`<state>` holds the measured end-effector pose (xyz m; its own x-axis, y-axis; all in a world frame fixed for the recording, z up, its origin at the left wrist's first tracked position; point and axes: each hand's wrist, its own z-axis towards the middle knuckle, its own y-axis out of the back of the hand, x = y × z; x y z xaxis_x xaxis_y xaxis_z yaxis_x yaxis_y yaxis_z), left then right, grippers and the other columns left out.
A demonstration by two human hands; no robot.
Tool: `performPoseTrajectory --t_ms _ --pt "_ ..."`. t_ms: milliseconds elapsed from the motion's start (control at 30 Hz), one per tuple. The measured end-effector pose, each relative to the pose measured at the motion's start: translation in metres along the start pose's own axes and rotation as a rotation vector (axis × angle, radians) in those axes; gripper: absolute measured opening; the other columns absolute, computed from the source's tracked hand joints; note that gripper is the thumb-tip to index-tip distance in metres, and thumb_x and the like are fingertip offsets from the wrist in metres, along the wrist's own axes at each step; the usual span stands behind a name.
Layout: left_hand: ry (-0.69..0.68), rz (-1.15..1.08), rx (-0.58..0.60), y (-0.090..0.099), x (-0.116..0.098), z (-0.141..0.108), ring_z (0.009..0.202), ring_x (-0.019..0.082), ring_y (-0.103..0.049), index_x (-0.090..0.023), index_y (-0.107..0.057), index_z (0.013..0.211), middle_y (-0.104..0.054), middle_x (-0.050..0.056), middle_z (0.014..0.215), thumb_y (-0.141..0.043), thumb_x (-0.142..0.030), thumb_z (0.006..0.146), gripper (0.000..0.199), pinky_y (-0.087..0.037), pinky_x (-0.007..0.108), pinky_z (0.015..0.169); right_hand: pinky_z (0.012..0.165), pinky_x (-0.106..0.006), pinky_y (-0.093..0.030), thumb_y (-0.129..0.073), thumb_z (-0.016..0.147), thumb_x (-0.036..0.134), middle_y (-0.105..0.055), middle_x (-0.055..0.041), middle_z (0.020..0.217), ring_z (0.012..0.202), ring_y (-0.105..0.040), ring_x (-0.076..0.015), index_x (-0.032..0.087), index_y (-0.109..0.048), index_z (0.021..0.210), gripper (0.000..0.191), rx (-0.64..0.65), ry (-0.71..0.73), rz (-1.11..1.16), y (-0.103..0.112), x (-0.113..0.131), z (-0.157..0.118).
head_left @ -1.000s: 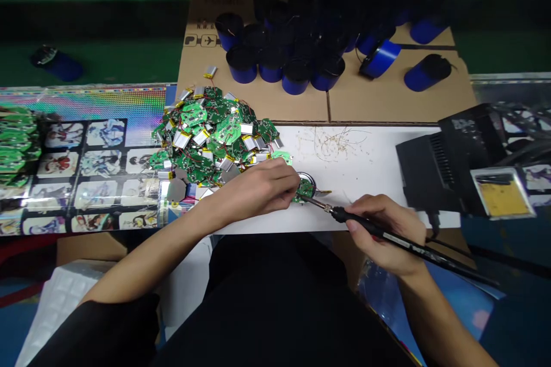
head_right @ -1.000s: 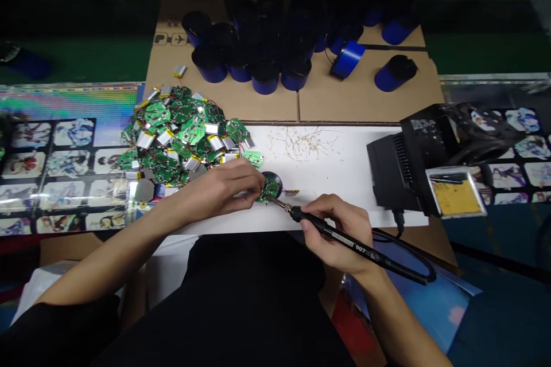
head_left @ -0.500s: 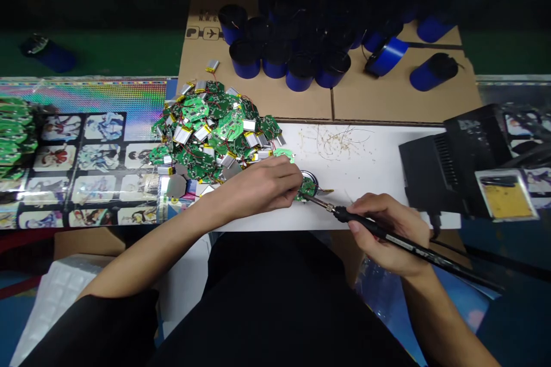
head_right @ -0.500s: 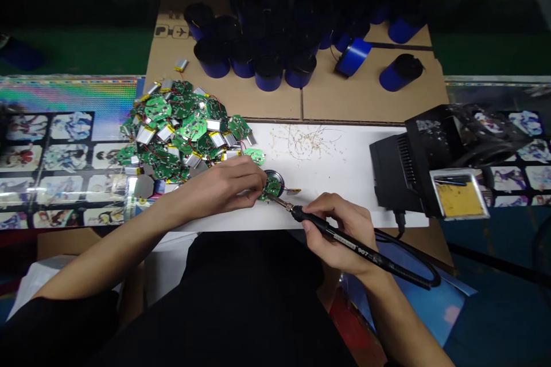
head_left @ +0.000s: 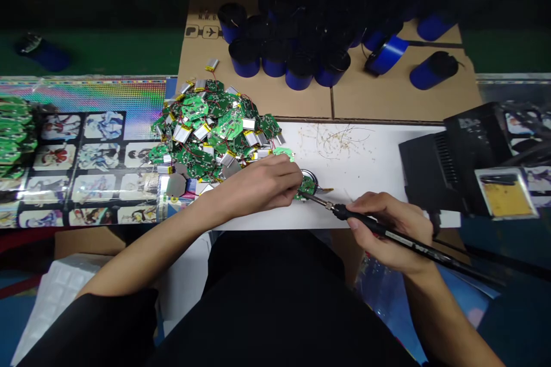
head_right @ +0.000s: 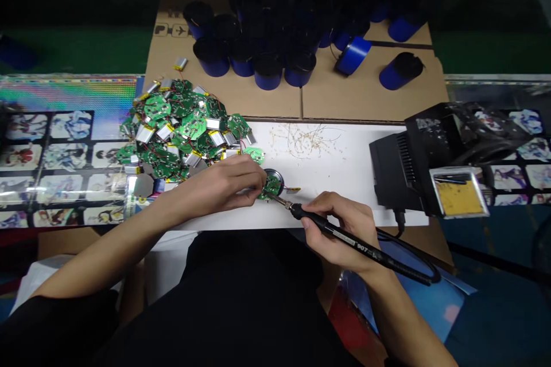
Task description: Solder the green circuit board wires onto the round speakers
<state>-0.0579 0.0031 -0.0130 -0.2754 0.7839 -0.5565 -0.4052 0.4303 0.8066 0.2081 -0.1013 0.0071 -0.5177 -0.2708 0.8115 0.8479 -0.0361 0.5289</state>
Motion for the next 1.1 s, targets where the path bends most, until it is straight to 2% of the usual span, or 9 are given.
performPoseTrajectory --t_ms 233,333,467,567,667,733,800,933,1100 --pt "0.003 0.006 0.012 0.000 0.001 0.000 0.096 0.022 -0.063 -0.018 -0.066 0.096 -0.075 0.008 0.099 -0.049 -0.013 0.107 0.021 -0.053 0.035 0.091 0.053 -0.028 -0.060 -0.078 0.081 0.015 -0.079 -0.0009 0.075 0.061 -0.076 -0.0193 0.026 -0.074 0.093 0.017 -0.029 0.064 0.053 0.001 -0.003 -0.004" --pt "0.007 0.014 0.016 -0.001 0.001 0.000 0.097 0.022 -0.063 -0.017 -0.066 0.097 -0.075 0.008 0.100 -0.049 -0.013 0.106 0.020 -0.052 0.036 0.092 0.054 -0.032 -0.060 -0.078 0.082 0.016 -0.077 -0.0013 0.074 0.063 -0.075 -0.0210 0.027 -0.075 0.096 0.018 -0.125 0.074 0.083 0.006 -0.010 -0.012" --pt "0.017 -0.003 0.020 0.000 0.001 0.000 0.098 0.022 -0.064 -0.018 -0.066 0.096 -0.075 0.007 0.102 -0.050 -0.013 0.106 0.019 -0.051 0.035 0.093 0.060 -0.036 -0.061 -0.082 0.085 0.023 -0.077 -0.0025 0.078 0.070 -0.076 -0.0233 0.028 -0.077 0.096 0.013 -0.293 0.019 0.035 0.013 -0.021 -0.022" --pt "0.022 -0.010 0.024 0.002 0.000 0.001 0.097 0.021 -0.064 -0.018 -0.065 0.096 -0.075 0.007 0.101 -0.050 -0.014 0.106 0.019 -0.050 0.035 0.091 0.061 -0.032 -0.059 -0.085 0.084 0.026 -0.076 -0.0021 0.080 0.071 -0.075 -0.0200 0.025 -0.077 0.093 0.012 -0.454 -0.022 0.026 0.012 -0.028 -0.026" --pt "0.015 -0.008 0.030 0.005 -0.001 0.002 0.095 0.021 -0.063 -0.017 -0.066 0.097 -0.075 0.007 0.100 -0.050 -0.013 0.106 0.019 -0.049 0.035 0.089 0.049 -0.026 -0.052 -0.087 0.085 0.030 -0.073 0.0006 0.078 0.058 -0.069 -0.0143 0.021 -0.075 0.096 0.018 -0.564 -0.132 0.008 0.007 -0.035 -0.030" --pt "0.013 -0.015 0.031 0.007 -0.002 0.002 0.094 0.022 -0.063 -0.017 -0.066 0.097 -0.075 0.008 0.100 -0.050 -0.012 0.106 0.019 -0.049 0.035 0.089 0.046 -0.025 -0.051 -0.087 0.087 0.032 -0.071 0.0025 0.074 0.051 -0.067 -0.0131 0.020 -0.073 0.099 0.022 -0.583 -0.222 0.027 0.001 -0.041 -0.034" --pt "0.013 -0.029 0.027 0.008 -0.003 0.002 0.094 0.022 -0.064 -0.017 -0.066 0.096 -0.075 0.008 0.099 -0.050 -0.012 0.106 0.020 -0.050 0.035 0.089 0.050 -0.027 -0.055 -0.086 0.088 0.034 -0.072 0.0025 0.074 0.053 -0.069 -0.0147 0.021 -0.070 0.101 0.025 -0.577 -0.277 0.059 -0.004 -0.049 -0.039" --pt "0.011 -0.059 0.006 0.007 -0.002 0.001 0.097 0.022 -0.066 -0.018 -0.067 0.096 -0.075 0.008 0.100 -0.053 -0.012 0.106 0.018 -0.052 0.036 0.092 0.064 -0.032 -0.064 -0.084 0.088 0.039 -0.077 -0.0010 0.083 0.066 -0.078 -0.0191 0.021 -0.069 0.103 0.029 -0.577 -0.286 0.074 -0.014 -0.062 -0.050" --pt "-0.007 0.000 -0.018 0.003 0.000 -0.003 0.100 0.022 -0.068 -0.017 -0.070 0.103 -0.078 0.008 0.104 -0.056 -0.017 0.109 0.015 -0.053 0.036 0.094 0.066 -0.032 -0.065 -0.080 0.091 0.040 -0.076 -0.0019 0.083 0.069 -0.081 -0.0202 0.020 -0.069 0.100 0.024 -0.583 -0.283 0.053 -0.021 -0.066 -0.053"
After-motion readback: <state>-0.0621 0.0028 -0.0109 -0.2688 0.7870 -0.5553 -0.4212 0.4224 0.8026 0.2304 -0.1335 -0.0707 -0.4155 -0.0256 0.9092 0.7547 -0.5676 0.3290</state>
